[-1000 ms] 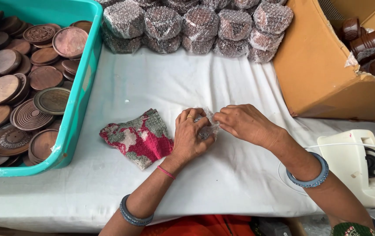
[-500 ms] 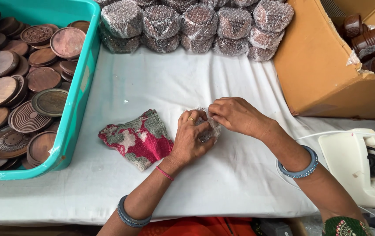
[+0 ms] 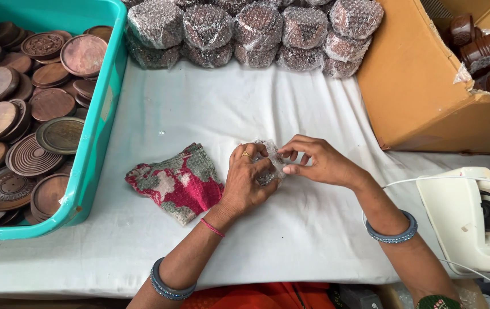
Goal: Wrapping circular wooden disks in bubble wrap and securing them for shipping.
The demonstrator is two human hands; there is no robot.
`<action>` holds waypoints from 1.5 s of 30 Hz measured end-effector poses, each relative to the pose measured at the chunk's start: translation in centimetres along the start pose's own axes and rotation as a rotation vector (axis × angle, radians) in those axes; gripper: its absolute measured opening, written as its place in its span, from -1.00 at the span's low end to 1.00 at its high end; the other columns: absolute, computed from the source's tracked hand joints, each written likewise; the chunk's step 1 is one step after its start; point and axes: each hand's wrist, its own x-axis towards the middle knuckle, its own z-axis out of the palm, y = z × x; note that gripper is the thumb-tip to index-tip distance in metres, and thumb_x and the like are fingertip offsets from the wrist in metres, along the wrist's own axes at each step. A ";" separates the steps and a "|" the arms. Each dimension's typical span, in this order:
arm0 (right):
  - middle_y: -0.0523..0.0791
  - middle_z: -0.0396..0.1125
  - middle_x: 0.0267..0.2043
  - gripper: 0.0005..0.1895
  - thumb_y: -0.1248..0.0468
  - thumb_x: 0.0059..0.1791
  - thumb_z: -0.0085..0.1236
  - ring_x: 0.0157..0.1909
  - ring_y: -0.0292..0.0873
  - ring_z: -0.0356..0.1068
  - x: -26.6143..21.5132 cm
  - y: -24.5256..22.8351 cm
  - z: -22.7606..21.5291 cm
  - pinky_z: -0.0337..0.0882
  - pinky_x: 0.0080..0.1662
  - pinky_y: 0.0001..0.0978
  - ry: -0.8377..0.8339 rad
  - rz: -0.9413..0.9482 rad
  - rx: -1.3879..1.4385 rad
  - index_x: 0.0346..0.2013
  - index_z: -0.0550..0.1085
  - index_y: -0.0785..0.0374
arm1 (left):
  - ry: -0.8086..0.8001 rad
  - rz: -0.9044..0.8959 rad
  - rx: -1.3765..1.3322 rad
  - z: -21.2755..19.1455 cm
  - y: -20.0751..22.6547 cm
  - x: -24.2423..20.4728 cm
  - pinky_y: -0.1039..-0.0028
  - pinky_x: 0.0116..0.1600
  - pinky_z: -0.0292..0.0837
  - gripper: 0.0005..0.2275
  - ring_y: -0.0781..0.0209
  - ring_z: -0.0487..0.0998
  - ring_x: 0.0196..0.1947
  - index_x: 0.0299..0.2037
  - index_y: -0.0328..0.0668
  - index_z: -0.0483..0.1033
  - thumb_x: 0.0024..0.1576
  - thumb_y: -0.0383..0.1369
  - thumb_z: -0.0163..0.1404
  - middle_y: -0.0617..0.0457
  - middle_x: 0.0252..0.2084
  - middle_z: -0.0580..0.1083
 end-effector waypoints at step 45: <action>-0.03 0.46 0.12 -0.46 -0.07 0.11 -0.02 0.15 -0.11 0.45 0.4 8.1 9.7 0.44 0.18 -0.27 0.294 0.368 0.213 0.06 0.56 0.33 | 0.206 -0.677 -0.694 0.8 -4.8 -0.2 0.10 0.49 0.02 -0.27 -0.05 0.13 0.48 0.41 -0.31 0.19 0.23 0.16 -0.36 -0.21 0.44 0.22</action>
